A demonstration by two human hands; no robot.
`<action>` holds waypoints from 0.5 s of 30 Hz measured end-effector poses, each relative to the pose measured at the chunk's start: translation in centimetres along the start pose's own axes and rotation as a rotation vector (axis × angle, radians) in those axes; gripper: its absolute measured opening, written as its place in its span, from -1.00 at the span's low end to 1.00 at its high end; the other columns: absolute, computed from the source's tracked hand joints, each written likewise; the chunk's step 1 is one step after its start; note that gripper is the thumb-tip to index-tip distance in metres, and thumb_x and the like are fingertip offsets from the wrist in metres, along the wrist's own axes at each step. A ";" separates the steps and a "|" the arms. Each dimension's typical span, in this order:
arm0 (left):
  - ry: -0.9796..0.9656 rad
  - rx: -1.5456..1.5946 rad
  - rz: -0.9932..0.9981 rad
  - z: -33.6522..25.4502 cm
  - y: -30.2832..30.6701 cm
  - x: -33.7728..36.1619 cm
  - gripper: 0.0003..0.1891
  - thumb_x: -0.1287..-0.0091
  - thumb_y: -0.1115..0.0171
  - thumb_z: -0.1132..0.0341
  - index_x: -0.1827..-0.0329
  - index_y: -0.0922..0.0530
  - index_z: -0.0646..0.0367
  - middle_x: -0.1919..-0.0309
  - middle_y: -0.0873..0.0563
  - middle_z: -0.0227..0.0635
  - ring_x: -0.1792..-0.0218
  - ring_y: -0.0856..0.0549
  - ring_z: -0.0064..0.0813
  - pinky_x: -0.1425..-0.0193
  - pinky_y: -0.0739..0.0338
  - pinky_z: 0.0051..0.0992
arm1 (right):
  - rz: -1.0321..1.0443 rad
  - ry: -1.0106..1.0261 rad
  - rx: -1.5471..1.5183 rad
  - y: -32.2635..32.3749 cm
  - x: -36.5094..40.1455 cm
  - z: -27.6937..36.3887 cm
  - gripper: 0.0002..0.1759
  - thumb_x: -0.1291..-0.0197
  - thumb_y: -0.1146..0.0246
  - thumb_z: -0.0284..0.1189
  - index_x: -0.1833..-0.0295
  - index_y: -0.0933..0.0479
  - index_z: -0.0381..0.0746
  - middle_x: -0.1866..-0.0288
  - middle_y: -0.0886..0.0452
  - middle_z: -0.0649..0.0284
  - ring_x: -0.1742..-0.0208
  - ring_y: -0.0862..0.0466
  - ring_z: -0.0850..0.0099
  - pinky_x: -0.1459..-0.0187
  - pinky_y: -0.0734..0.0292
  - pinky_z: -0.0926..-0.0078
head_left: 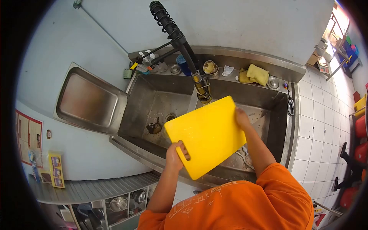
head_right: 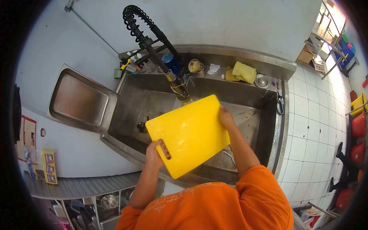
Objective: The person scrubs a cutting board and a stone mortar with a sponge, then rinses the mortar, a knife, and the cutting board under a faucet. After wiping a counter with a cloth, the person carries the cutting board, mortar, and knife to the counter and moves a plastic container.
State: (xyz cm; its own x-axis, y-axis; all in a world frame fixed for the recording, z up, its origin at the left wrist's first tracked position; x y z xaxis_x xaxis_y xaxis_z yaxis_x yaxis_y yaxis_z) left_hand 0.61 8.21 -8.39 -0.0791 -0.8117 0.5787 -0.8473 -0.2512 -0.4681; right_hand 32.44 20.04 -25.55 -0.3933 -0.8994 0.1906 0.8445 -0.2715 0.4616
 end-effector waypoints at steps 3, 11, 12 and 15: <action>-0.050 0.143 -0.092 1.6 -2.2 -2.3 -0.78 -0.21 0.07 0.06 0.40 -0.40 -0.01 0.65 -0.37 -0.56 0.66 -0.39 -0.57 0.64 -0.21 -0.57 | -0.026 -0.319 -0.464 7.2 2.4 3.7 -0.39 -0.27 0.09 0.04 0.11 -0.52 -0.34 0.41 -0.54 0.24 0.50 -0.48 0.51 0.46 -0.34 0.52; -0.165 -0.078 -0.119 1.7 -5.7 -9.0 -0.64 -0.38 0.27 0.14 0.00 -0.43 0.11 0.12 -0.58 -0.36 0.12 -0.55 -0.45 0.07 -0.44 -0.44 | -0.201 0.114 -0.899 17.1 3.8 6.2 -0.44 -0.35 0.12 -0.11 -0.17 -0.33 -0.39 -0.13 -0.45 0.17 -0.13 -0.42 0.45 -0.17 -0.21 0.54; -0.185 0.037 0.010 3.1 -4.8 -12.4 -0.56 -0.40 0.29 -0.03 0.05 -0.47 0.08 0.20 -0.60 -0.36 0.19 -0.56 -0.41 0.05 -0.42 -0.40 | -0.192 0.126 -0.896 18.0 4.5 6.9 -0.44 -0.35 0.12 -0.11 -0.17 -0.33 -0.39 -0.13 -0.45 0.17 -0.13 -0.42 0.45 -0.17 -0.21 0.54; -0.178 -0.138 0.007 2.3 -7.5 -13.7 -0.53 -0.39 0.28 -0.08 0.06 -0.47 0.08 0.23 -0.60 -0.36 0.26 -0.55 -0.46 0.11 -0.41 -0.46 | -0.210 0.002 -0.517 20.2 6.2 7.6 -0.35 -0.32 0.11 -0.03 -0.25 -0.25 -0.38 -0.24 -0.35 0.08 -0.25 -0.34 0.30 -0.20 -0.20 0.46</action>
State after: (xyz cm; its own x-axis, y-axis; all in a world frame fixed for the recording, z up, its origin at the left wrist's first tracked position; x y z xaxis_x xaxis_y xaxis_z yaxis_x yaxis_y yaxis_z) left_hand 9.27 20.00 -14.34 -0.0013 -0.8967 0.4427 -0.9117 -0.1807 -0.3689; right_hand 44.31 11.53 -8.49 -0.5724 -0.8083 0.1380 0.8165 -0.5774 0.0046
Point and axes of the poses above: each hand's wrist, its own x-axis away from the middle knuckle, its own y-axis out of the back of the hand, z = x × y, the point moved 8 cm from there along -x, towards the middle knuckle
